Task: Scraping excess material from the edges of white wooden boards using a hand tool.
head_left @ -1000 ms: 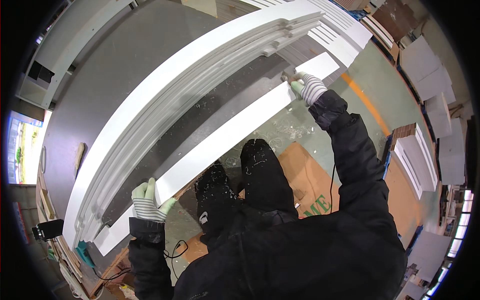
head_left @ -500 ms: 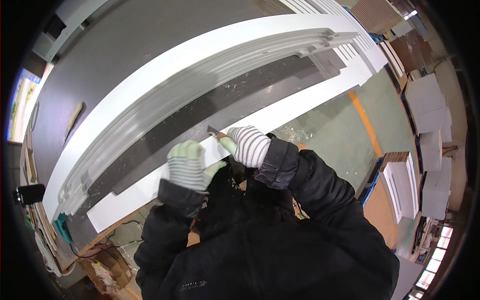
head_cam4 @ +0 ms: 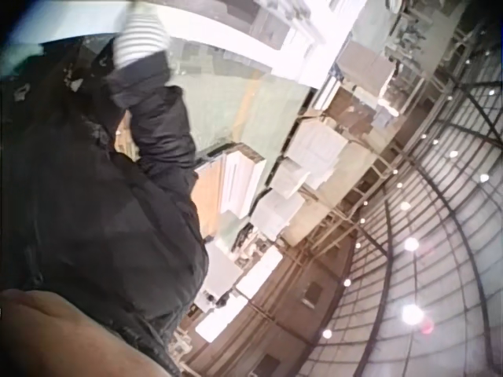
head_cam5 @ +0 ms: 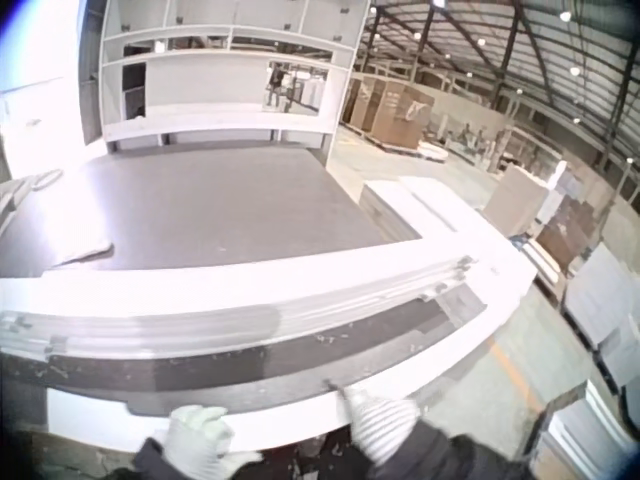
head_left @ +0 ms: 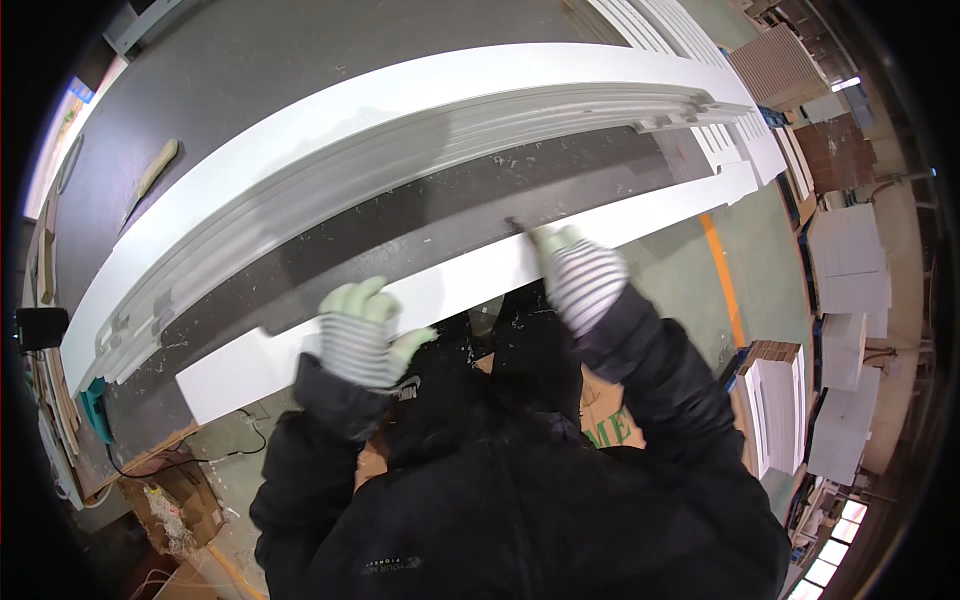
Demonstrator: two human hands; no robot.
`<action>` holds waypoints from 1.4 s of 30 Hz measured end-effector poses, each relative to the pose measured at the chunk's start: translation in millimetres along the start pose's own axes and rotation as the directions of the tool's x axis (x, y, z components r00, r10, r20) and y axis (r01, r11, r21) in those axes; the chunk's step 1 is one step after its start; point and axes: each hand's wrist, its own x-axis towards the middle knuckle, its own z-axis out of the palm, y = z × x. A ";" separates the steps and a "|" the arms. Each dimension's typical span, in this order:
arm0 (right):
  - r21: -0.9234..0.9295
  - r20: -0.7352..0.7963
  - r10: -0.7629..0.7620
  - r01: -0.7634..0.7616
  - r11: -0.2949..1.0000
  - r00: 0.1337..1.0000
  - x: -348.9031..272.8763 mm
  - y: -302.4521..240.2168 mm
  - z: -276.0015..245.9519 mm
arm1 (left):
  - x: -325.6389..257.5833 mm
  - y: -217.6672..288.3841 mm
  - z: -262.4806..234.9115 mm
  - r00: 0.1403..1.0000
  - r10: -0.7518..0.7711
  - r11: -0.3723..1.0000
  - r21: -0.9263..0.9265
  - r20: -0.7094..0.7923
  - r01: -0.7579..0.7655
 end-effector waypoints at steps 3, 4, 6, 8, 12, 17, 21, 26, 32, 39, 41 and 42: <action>0.173 0.017 -0.040 0.036 0.984 0.999 3.2 -57.6 0.4 | 23.6 23.1 38.7 0.995 -0.004 0.997 -0.074 -0.095 -0.003; 0.247 0.025 -0.070 0.062 0.967 0.997 2.9 -67.9 6.9 | 28.7 31.1 45.7 0.994 -0.025 0.998 -0.064 -0.104 0.018; 0.315 0.045 -0.100 0.081 0.946 0.994 13.8 -63.0 0.3 | 23.5 27.0 56.0 0.988 -0.050 0.999 0.005 -0.148 0.051; 0.344 -0.087 -0.036 0.064 0.937 0.996 20.8 -20.2 -0.9 | 33.6 35.6 17.6 0.999 -0.030 0.999 -0.020 -0.030 0.029; 0.151 -0.038 0.158 -0.150 0.977 0.987 19.4 42.9 -12.8 | -6.4 -16.0 -25.5 0.999 -0.029 0.998 0.057 0.021 0.028; 0.088 -0.009 -0.039 0.040 0.995 0.999 7.3 -27.4 -1.2 | -2.5 -2.2 8.3 0.999 0.000 0.997 0.073 -0.051 0.004; 0.190 0.016 -0.229 0.222 0.956 0.973 11.5 -84.1 3.3 | 13.5 19.9 64.3 0.988 -0.019 0.997 0.071 -0.151 0.030; 0.111 -0.033 0.043 -0.039 0.993 0.999 23.5 -20.2 -7.1 | -7.9 15.5 -39.7 0.996 -0.067 0.991 0.116 0.054 0.060; -0.006 0.160 0.020 -0.019 1.000 0.987 11.5 -81.7 -9.9 | -41.8 -9.5 -33.3 0.990 -0.144 0.986 0.081 -0.008 0.144; 0.317 0.063 -0.062 0.039 0.948 0.996 15.6 -119.3 3.0 | -38.0 -1.6 -19.8 0.987 -0.159 0.986 0.034 -0.030 0.160; 0.256 0.036 0.000 -0.009 0.967 0.999 12.0 -112.1 2.8 | -38.3 -3.3 -17.6 0.986 -0.164 0.986 0.009 -0.036 0.164; 0.252 0.035 0.000 -0.009 0.968 0.999 10.9 -114.6 2.0 | -36.7 -2.4 -17.4 0.987 -0.158 0.987 0.002 -0.030 0.158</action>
